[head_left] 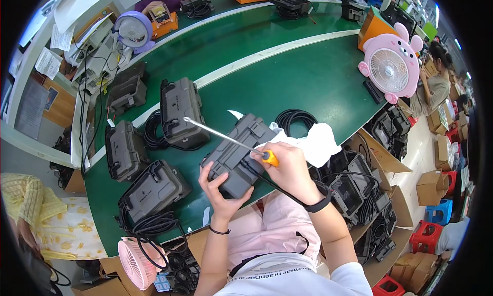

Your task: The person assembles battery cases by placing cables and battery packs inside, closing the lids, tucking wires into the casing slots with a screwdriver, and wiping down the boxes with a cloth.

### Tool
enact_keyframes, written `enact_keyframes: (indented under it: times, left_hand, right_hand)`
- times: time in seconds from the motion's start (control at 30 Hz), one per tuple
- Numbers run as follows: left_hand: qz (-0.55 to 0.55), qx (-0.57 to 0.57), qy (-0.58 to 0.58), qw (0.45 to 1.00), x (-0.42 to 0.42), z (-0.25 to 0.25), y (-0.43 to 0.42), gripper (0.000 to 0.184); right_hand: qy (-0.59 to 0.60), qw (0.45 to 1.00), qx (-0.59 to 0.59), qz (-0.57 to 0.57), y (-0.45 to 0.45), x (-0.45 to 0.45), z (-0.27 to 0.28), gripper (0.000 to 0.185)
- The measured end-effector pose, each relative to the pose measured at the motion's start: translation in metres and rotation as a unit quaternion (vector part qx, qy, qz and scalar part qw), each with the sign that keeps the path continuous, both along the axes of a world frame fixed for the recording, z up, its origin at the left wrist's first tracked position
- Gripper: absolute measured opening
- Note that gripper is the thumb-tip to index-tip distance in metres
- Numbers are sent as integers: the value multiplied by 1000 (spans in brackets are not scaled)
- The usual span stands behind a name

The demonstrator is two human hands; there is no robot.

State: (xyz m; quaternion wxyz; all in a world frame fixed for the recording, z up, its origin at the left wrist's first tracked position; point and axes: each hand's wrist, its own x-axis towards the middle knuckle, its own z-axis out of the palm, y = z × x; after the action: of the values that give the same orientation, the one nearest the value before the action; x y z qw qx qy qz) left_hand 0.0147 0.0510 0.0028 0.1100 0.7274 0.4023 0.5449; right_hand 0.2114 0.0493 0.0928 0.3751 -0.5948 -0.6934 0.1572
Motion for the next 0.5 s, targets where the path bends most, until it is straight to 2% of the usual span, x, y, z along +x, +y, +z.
enact_keyframes:
  times: [0.03,0.13,0.3,0.4,0.5]
  left_hand:
    - [-1,10,6,1000,0,-1,0,83]
    - [5,21,22,1000,-1,-4,-1,84]
    - [-9,38,19,999,2,-3,-4,80]
    - [3,37,28,999,2,2,-4,80]
    - [-10,82,36,996,3,0,0,83]
  right_hand:
    - [-1,1000,-16,1,1,-3,-2,24]
    - [-57,995,80,31,-5,-11,-5,20]
    - [-150,986,-3,76,-25,19,20,20]
    - [-59,998,12,-26,-27,25,18,22]
    - [-2,1000,13,-20,-28,14,12,14]
